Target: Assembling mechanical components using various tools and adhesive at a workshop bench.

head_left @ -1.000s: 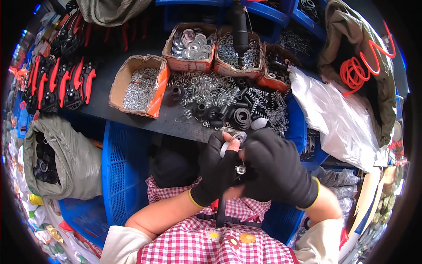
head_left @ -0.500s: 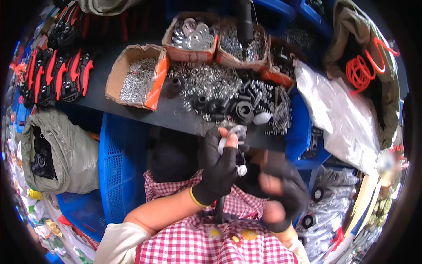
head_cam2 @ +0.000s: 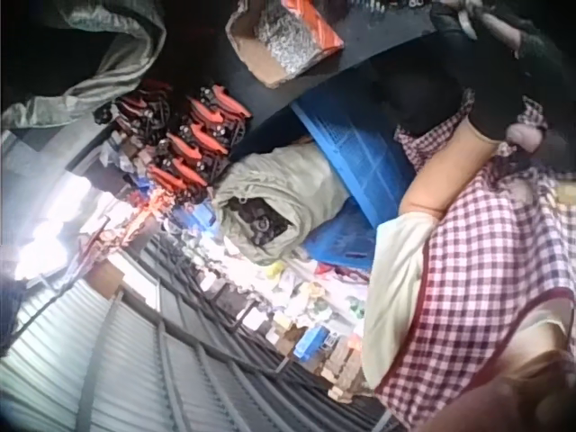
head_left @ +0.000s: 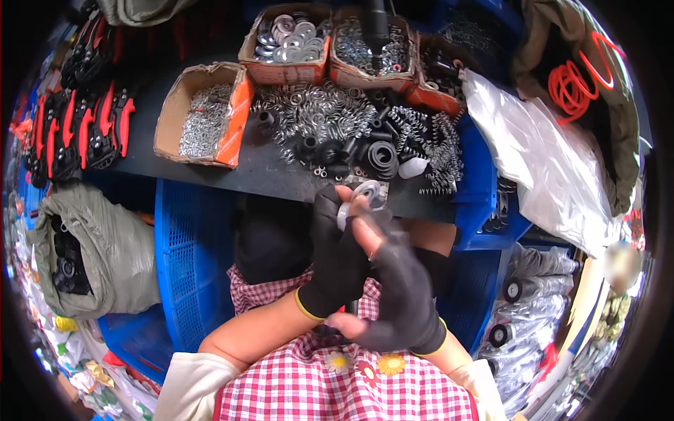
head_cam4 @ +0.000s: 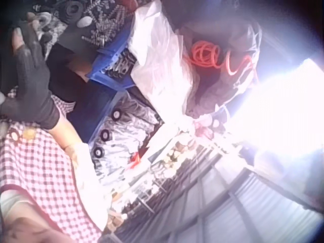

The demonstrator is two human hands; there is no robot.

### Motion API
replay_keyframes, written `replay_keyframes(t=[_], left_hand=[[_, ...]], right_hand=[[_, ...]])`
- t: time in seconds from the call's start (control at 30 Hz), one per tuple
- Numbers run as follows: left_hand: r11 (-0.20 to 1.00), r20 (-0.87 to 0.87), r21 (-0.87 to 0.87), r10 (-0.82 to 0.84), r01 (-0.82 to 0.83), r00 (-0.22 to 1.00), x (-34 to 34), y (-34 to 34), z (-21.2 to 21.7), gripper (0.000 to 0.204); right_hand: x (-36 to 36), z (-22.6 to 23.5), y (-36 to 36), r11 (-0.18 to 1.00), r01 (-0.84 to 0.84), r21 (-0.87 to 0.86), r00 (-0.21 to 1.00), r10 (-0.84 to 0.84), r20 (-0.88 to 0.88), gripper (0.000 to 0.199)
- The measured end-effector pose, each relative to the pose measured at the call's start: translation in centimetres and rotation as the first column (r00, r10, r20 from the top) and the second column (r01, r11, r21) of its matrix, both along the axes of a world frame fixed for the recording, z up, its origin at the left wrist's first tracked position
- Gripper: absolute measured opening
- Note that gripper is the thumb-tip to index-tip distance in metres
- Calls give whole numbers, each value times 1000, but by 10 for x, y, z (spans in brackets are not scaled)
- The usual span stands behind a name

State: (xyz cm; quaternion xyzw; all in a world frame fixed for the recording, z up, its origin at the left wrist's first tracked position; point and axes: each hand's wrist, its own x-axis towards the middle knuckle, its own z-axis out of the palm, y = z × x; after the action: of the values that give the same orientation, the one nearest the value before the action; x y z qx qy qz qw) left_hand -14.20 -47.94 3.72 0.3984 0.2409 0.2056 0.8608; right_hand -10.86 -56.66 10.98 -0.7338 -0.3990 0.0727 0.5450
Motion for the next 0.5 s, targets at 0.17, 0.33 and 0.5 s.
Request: replay_keyframes(t=[0.17, 0.33, 0.5], left_hand=[[987, 51, -145, -55, 62, 997, 1, -2, -14, 15], [999, -83, 51, -10, 14, 996, 3, -9, 7, 20], [998, -16, -59, 28, -29, 999, 5, -2, -1, 18]], right_hand=[[8, -15, -39, 974, -111, 197, 993, 115, -6, 48], [0, -18, -43, 841, -26, 540, 868, 287, -406, 48], [8, -26, -47, 963, -249, 103, 961, 259, -93, 59]])
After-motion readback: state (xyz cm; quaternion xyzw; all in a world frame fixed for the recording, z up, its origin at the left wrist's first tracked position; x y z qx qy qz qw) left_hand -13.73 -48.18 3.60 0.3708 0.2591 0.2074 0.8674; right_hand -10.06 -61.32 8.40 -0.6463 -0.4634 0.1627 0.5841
